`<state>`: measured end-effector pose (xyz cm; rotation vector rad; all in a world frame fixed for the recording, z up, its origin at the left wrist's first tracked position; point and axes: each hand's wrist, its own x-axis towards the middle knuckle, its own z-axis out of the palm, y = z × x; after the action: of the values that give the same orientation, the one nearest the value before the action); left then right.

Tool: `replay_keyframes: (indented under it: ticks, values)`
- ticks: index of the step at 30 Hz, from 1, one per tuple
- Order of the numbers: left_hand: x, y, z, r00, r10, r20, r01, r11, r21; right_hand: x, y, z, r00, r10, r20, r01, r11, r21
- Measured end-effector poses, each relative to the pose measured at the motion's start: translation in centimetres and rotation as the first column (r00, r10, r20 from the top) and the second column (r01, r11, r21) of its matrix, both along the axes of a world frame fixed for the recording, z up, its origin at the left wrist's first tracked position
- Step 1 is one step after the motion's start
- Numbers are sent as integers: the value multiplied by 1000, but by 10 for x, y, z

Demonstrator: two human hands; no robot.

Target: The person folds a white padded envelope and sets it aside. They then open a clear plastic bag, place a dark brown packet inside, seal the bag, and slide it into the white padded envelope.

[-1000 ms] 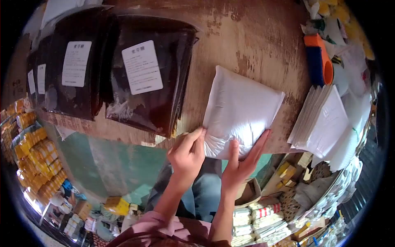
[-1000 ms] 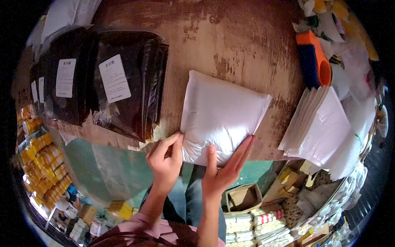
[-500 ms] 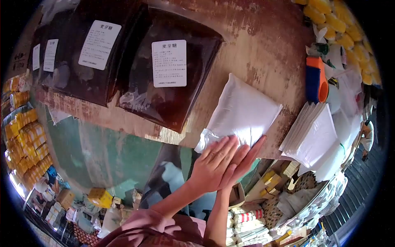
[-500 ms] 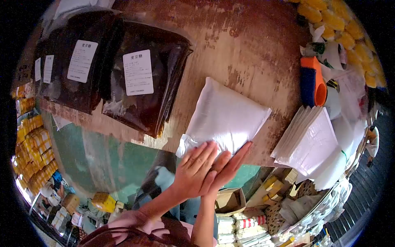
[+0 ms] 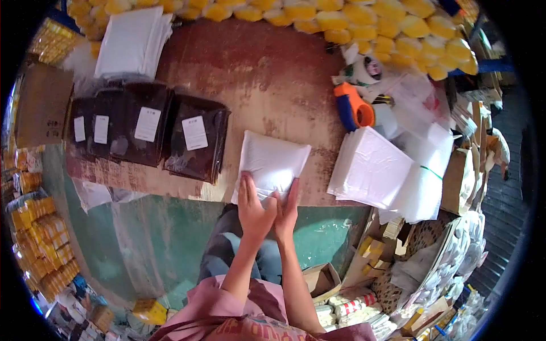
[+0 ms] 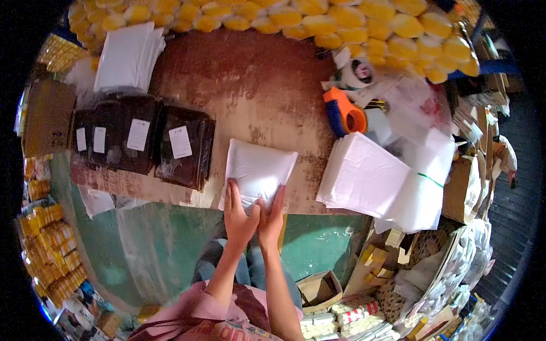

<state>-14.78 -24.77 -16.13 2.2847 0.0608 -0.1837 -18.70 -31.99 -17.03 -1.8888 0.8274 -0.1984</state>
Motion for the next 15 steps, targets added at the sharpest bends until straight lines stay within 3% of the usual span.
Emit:
replay_keyframes:
  ticks: [1,4,7,8,11,12,13,15]
  values:
    - [3,-2,0,1000,24,-6,-24,1000,-11,-1,-3,10,998,-52,-40,56,994,95]
    - [4,-1,-6,997,-9,-76,10,1000,18,-9,-12,23,988,-58,-141,35,986,-160]
    - [5,0,-20,996,6,-92,-6,1000,3,1,-17,23,954,-157,-255,165,986,11]
    - [7,-1,-20,998,17,-56,-16,1000,25,6,-20,19,953,-172,-248,176,984,-8]
    - [19,12,-6,981,-10,-195,8,1000,-7,26,-51,35,865,25,-501,94,973,210]
    - [25,20,3,986,7,-168,-25,994,-104,31,-60,49,880,60,-471,163,893,419]
    - [32,31,-3,946,5,-326,-99,958,-271,22,-63,11,926,72,-370,186,764,617]
    - [40,43,-27,793,-84,-604,-318,788,-527,28,-67,22,981,75,-177,68,724,687]
